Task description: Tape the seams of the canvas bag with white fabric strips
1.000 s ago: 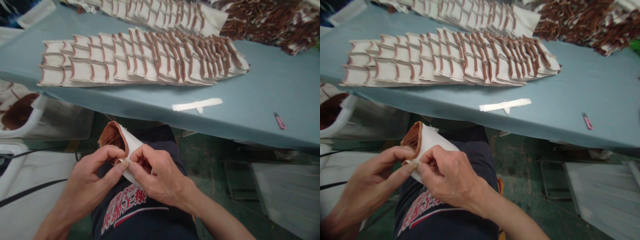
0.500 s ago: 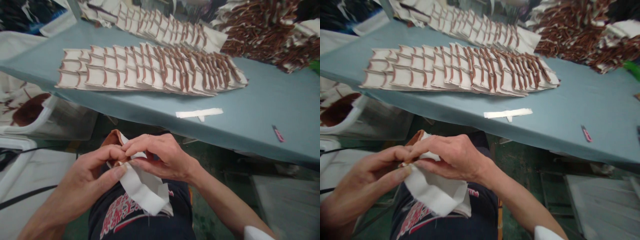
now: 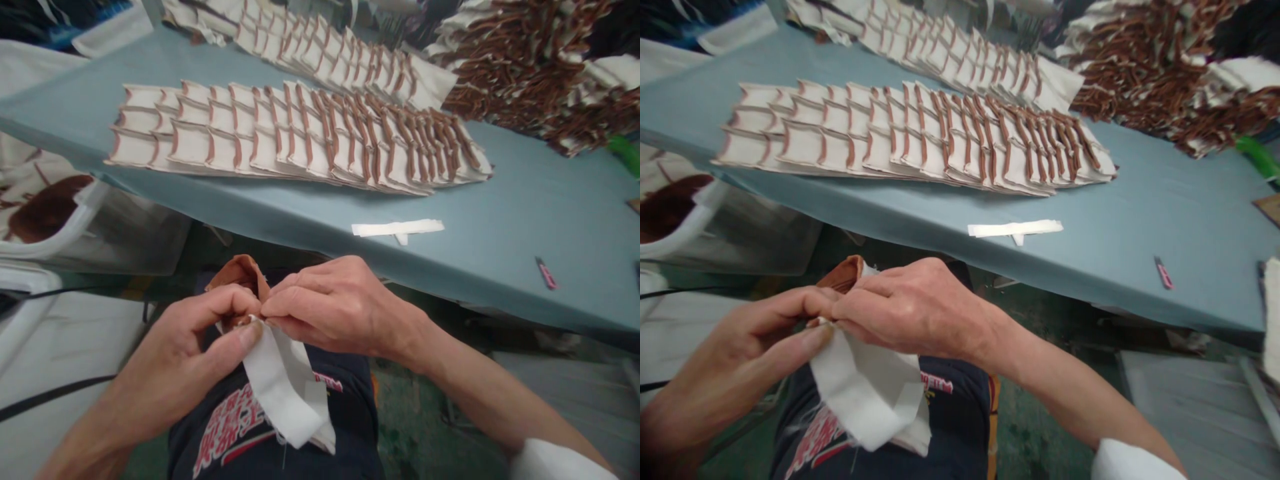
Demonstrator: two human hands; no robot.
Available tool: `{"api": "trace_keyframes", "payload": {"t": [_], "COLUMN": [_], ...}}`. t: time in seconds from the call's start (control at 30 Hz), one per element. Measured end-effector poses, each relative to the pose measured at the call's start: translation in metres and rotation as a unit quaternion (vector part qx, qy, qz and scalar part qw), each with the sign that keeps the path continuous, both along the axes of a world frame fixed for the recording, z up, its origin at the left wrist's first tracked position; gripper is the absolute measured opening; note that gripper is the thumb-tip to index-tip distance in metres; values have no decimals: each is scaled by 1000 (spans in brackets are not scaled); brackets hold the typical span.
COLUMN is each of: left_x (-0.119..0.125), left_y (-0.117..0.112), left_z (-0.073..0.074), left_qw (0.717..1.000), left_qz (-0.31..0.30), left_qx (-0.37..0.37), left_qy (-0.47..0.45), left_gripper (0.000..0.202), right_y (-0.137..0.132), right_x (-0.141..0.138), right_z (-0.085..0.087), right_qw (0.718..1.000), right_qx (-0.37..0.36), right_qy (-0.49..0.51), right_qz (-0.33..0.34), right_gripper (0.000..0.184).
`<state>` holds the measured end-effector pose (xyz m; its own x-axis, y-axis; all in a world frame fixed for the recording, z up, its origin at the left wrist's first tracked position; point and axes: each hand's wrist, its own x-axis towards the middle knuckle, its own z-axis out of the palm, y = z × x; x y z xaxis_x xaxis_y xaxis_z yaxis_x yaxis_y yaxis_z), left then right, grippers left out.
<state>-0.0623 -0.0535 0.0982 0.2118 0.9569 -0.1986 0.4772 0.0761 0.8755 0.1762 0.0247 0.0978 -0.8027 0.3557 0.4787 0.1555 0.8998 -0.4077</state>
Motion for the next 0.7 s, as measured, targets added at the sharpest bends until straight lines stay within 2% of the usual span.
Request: {"api": "trace_keyframes", "payload": {"t": [0.17,0.27,0.33,0.5,0.7], "left_x": [13,16,16,16,23], "left_y": [8,8,7,7,14], "left_z": [7,2,-5,-20,-21], "left_qw": [999,998,998,991,989], "left_qz": [14,30,35,61,80], "left_qx": [45,42,24,-20,-14], "left_qy": [-3,-19,-46,-116,-123], "left_gripper": [31,31,32,35,32], "right_y": [-7,-7,-4,7,10], "right_x": [-3,-6,-7,-5,-3], "right_z": [3,-2,-7,-13,-11], "right_qw": [998,994,995,979,968], "right_qx": [48,59,1,-173,-238], "right_qy": [4,43,64,107,77], "right_qz": [-42,-75,-76,-7,3], "right_gripper": [24,24,21,15,11]}}
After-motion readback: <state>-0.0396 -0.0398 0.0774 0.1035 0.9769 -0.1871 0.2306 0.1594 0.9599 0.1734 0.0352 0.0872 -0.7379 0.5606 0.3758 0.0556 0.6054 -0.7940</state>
